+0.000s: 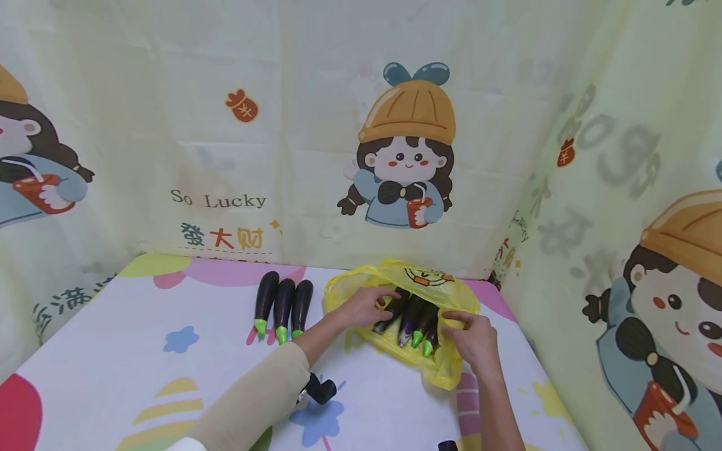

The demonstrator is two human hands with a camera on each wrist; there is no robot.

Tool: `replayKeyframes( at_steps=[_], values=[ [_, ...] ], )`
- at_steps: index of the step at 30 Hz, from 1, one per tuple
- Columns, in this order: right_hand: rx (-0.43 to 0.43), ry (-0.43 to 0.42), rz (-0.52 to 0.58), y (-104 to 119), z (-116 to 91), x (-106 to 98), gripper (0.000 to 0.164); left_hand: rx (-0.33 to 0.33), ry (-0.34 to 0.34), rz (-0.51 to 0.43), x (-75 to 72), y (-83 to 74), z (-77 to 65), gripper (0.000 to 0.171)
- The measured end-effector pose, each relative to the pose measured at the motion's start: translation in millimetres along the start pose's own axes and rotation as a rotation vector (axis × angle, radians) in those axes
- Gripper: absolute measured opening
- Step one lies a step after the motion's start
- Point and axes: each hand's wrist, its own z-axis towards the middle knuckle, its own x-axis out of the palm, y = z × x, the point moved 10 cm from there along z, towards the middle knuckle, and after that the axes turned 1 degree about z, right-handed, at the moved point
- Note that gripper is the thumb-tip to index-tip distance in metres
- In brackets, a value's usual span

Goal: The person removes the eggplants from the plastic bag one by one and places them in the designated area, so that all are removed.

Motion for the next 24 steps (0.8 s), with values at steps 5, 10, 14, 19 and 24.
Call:
replayKeyframes(
  at_steps=[5,10,14,19,24],
  values=[
    [0.003,-0.004,0.006,-0.3,-0.1,-0.6,0.037,-0.02,0.016,0.005,3.5,1.4,3.5,0.045],
    [0.017,-0.008,0.008,-1.8,0.5,-0.5,0.039,-0.015,0.026,0.038,7.4,0.4,7.8,0.047],
    [0.014,-0.013,0.005,-0.8,0.5,-0.7,0.038,-0.026,0.043,0.045,11.5,1.7,9.5,0.046],
    [0.019,-0.015,0.004,-0.8,0.3,-1.1,0.038,-0.034,0.036,0.039,13.7,3.0,11.6,0.044],
    [0.025,-0.018,0.002,-2.4,0.3,-0.9,0.037,-0.045,0.016,0.033,13.7,4.7,12.2,0.041]
  ],
)
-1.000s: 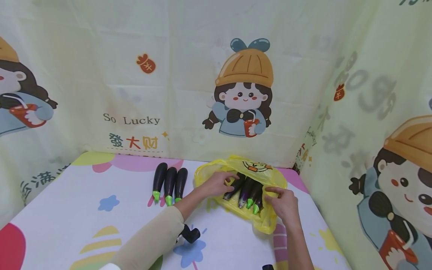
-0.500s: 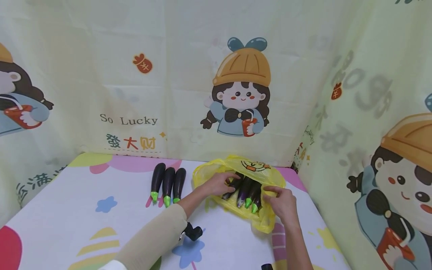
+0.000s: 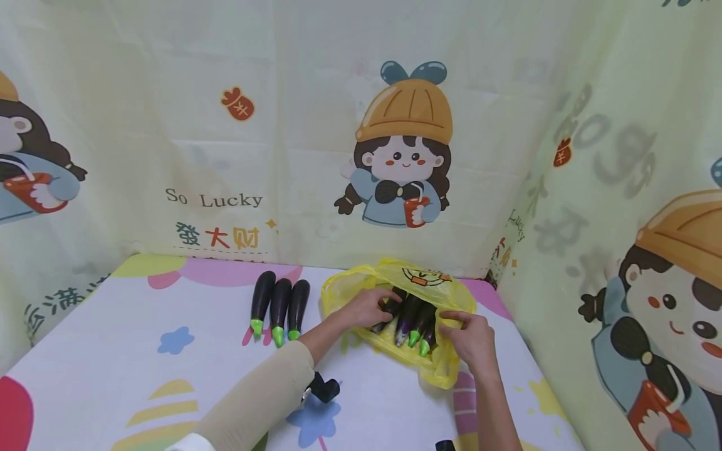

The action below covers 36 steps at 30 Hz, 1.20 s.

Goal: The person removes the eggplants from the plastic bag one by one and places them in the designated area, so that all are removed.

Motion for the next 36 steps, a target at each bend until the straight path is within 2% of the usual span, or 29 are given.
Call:
replayKeyframes(
  at_steps=[7,20,26,36],
  values=[
    [0.006,0.007,0.014,-1.8,2.0,1.5,0.037,-0.008,-0.025,-0.025,-3.0,1.0,-0.4,0.043],
    [0.004,0.007,0.016,-1.4,0.1,1.9,0.036,-0.039,-0.023,-0.021,-5.0,0.4,-2.3,0.043],
    [-0.003,0.002,0.009,-1.0,0.4,1.0,0.037,-0.044,0.003,-0.004,-2.2,-1.3,-1.0,0.048],
    [-0.004,0.008,0.026,-1.5,0.5,1.6,0.036,-0.004,0.054,0.032,7.9,-5.3,-0.2,0.05]
  ],
)
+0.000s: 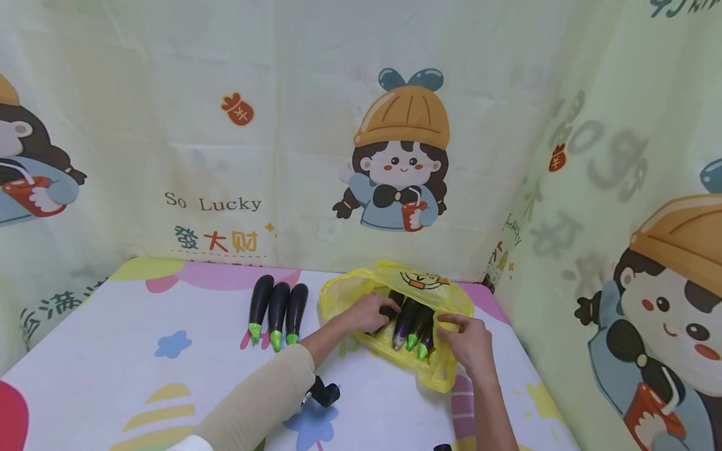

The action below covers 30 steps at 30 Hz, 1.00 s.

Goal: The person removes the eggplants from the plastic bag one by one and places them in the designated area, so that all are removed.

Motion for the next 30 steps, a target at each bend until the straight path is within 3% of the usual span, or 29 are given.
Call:
replayKeyframes(
  at_steps=[5,13,21,30],
  values=[
    [0.007,0.001,0.011,-0.4,-0.1,0.5,0.036,-0.011,-0.012,0.003,-1.1,-0.4,-1.1,0.048],
    [-0.008,-0.003,-0.002,2.3,-2.2,-1.0,0.035,-0.035,-0.024,-0.087,-0.6,4.5,0.3,0.048],
    [-0.011,-0.004,-0.007,2.4,-1.7,-2.2,0.036,-0.009,-0.083,-0.086,-18.2,1.4,-6.3,0.044],
    [-0.004,0.006,-0.003,1.2,-1.3,-1.2,0.036,-0.021,-0.072,-0.134,-29.4,3.7,-11.8,0.043]
  ],
)
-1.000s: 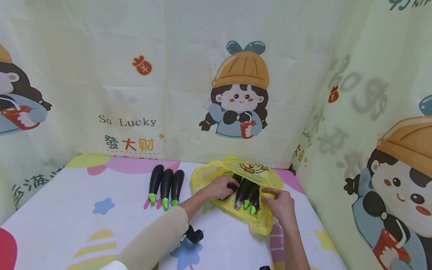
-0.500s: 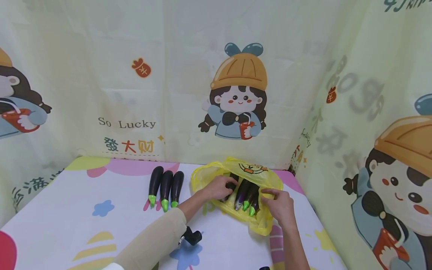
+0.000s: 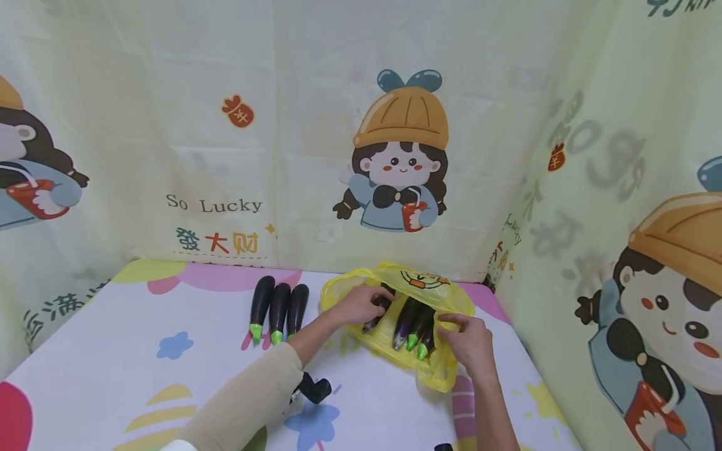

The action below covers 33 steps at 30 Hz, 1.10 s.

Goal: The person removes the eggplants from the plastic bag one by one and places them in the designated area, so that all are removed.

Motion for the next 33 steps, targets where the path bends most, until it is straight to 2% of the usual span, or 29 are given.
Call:
replayKeyframes(
  at_steps=[7,12,22,33],
  values=[
    [-0.004,-0.001,-0.004,0.9,-0.2,0.2,0.036,0.037,0.019,-0.007,-6.9,-3.5,-9.7,0.042],
    [-0.005,-0.004,-0.008,1.8,-1.0,-0.5,0.036,0.026,0.041,-0.059,-6.9,-0.2,-20.5,0.041],
    [-0.019,-0.003,-0.011,2.4,-0.5,-0.4,0.037,-0.081,0.03,-0.262,-9.2,9.1,-46.0,0.041],
    [-0.011,0.0,-0.011,5.1,-2.7,-1.7,0.038,-0.137,0.01,-0.506,-15.9,17.6,-59.6,0.042]
  ],
)
